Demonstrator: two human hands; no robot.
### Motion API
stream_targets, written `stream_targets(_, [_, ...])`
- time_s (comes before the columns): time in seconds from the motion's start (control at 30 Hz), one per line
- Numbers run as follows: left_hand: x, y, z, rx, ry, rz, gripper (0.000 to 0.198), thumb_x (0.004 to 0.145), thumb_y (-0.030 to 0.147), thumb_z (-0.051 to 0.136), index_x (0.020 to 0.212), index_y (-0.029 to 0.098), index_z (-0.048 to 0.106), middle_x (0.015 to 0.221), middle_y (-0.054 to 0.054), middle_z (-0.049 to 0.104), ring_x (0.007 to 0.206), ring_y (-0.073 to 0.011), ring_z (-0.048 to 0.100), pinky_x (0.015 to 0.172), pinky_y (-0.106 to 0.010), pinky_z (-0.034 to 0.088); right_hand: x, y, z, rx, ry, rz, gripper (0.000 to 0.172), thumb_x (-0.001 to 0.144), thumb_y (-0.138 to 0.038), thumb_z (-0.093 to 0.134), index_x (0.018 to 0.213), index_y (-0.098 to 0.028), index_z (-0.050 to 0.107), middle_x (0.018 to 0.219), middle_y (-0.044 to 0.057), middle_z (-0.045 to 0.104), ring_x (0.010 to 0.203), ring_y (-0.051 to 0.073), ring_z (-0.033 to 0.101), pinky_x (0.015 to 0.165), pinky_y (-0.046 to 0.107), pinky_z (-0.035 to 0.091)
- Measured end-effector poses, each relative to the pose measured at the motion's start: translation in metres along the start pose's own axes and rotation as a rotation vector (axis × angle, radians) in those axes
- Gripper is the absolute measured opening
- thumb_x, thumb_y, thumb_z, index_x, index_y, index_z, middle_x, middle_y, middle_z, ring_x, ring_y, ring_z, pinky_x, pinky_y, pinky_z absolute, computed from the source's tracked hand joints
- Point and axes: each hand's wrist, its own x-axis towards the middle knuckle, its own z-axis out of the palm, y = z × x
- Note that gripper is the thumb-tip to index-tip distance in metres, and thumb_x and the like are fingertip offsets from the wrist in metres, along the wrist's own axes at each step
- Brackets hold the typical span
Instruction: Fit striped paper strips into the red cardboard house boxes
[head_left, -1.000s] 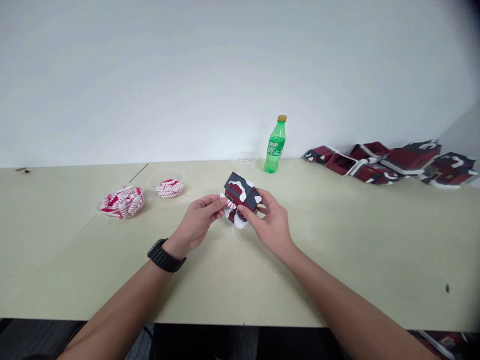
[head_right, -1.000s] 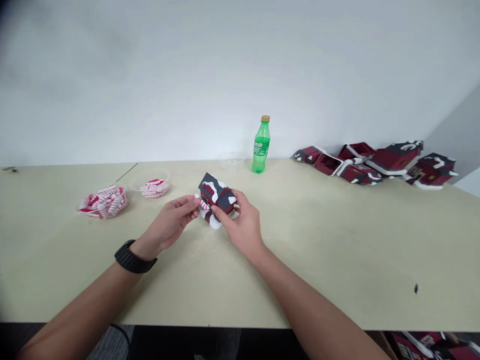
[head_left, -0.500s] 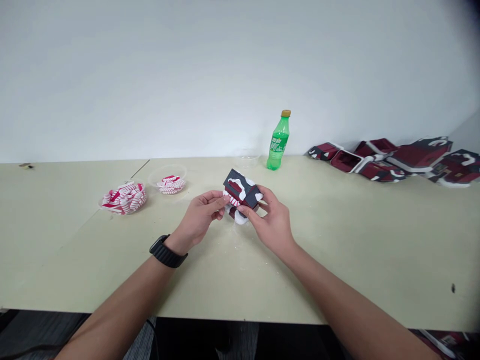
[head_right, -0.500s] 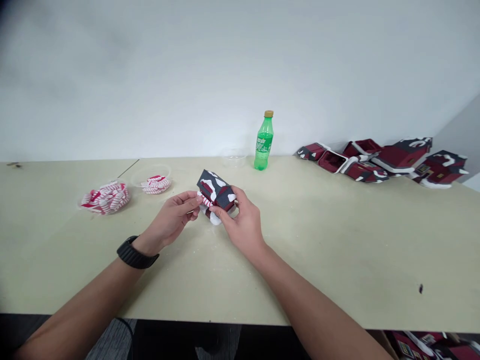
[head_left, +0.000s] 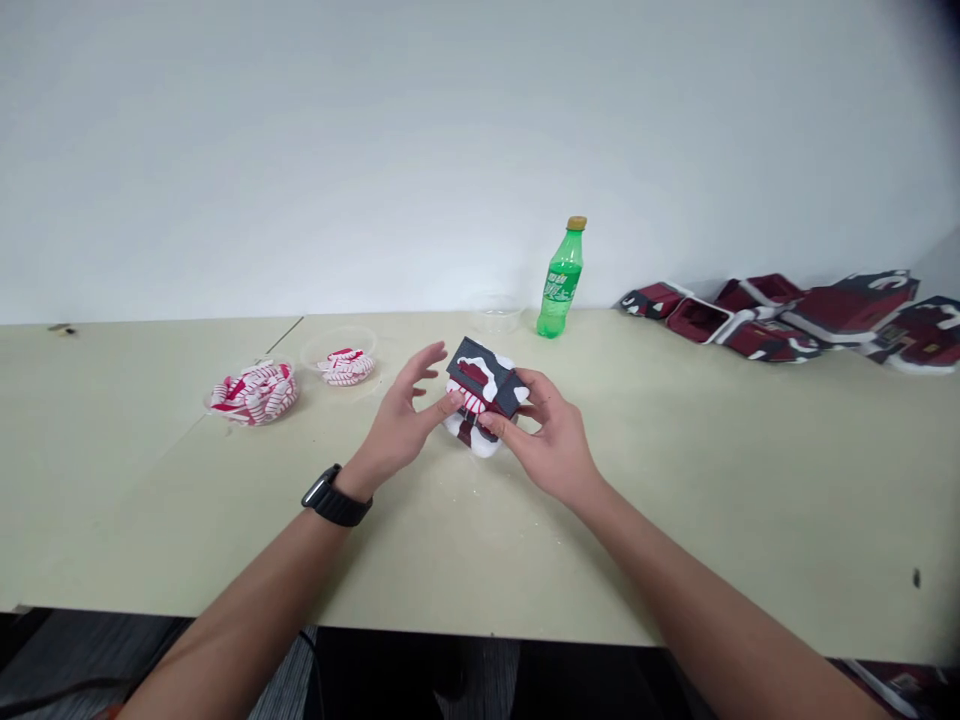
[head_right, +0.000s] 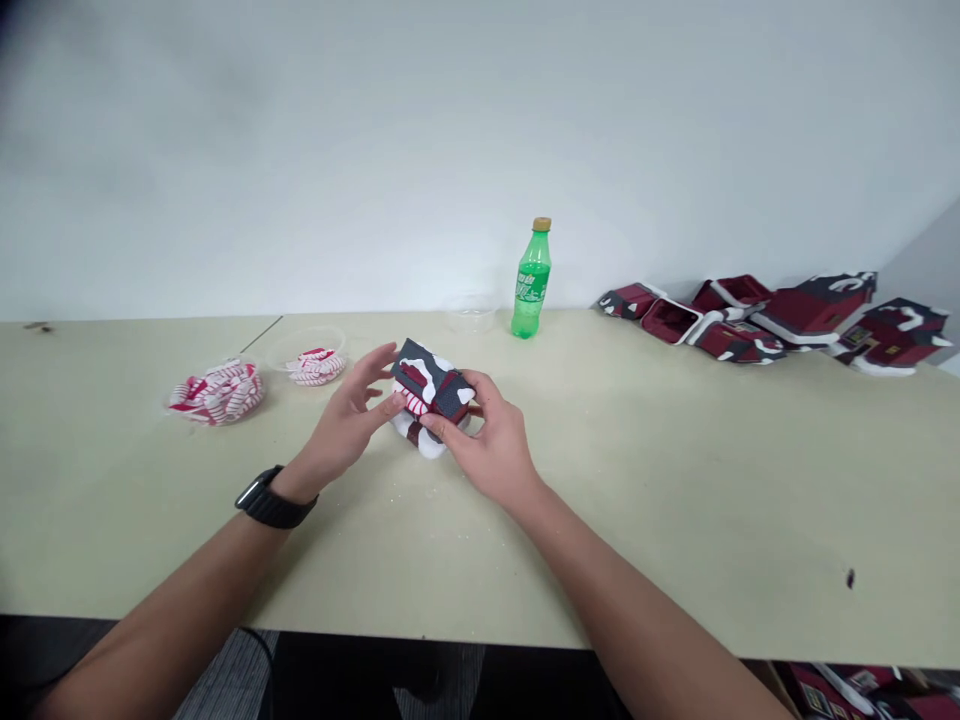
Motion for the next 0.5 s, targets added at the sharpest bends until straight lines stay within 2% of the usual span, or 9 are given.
stream_targets(0.07, [0.000, 0.002, -0.003, -0.022, -0.173, 0.014, 0.061, 0.089, 0.050, 0.078, 0.143, 0.024, 0.062, 0.143, -0.011, 0.066, 0.128, -0.0267, 0.061, 0.099, -0.035, 0.050, 0.000, -0.003, 0.000, 0.043, -0.051, 0.028, 0.052, 0.080, -0.051, 0.086, 0.122, -0.025, 0.066, 0.117, 0.006, 0.077, 0.101, 0.025, 0.073, 0.092, 0.042, 0.062])
stream_targets(0.13, [-0.001, 0.003, -0.003, -0.089, -0.288, -0.027, 0.060, 0.092, 0.053, 0.074, 0.142, 0.021, 0.063, 0.134, -0.013, 0.071, 0.121, -0.0287, 0.066, 0.095, -0.037, 0.054, -0.001, -0.006, 0.001, 0.065, -0.071, 0.079, 0.054, 0.077, -0.053, 0.088, 0.118, -0.025, 0.067, 0.111, 0.005, 0.078, 0.094, 0.024, 0.073, 0.086, 0.040, 0.063])
stream_targets(0.27, [-0.008, 0.003, 0.001, -0.183, -0.291, -0.045, 0.061, 0.086, 0.051, 0.081, 0.136, 0.020, 0.063, 0.127, -0.013, 0.073, 0.110, -0.0262, 0.070, 0.088, -0.034, 0.057, -0.004, -0.010, 0.002, 0.130, -0.090, 0.120, 0.050, 0.077, -0.055, 0.087, 0.112, -0.024, 0.068, 0.105, 0.005, 0.078, 0.089, 0.023, 0.074, 0.082, 0.039, 0.063])
stream_targets(0.5, [-0.014, 0.019, -0.001, -0.131, -0.282, 0.035, 0.056, 0.081, 0.046, 0.088, 0.126, 0.020, 0.066, 0.124, -0.013, 0.072, 0.111, -0.0254, 0.069, 0.097, -0.037, 0.054, -0.006, -0.017, -0.008, 0.209, -0.180, 0.137, 0.048, 0.077, -0.053, 0.088, 0.109, -0.024, 0.068, 0.102, 0.005, 0.078, 0.086, 0.023, 0.073, 0.077, 0.037, 0.063])
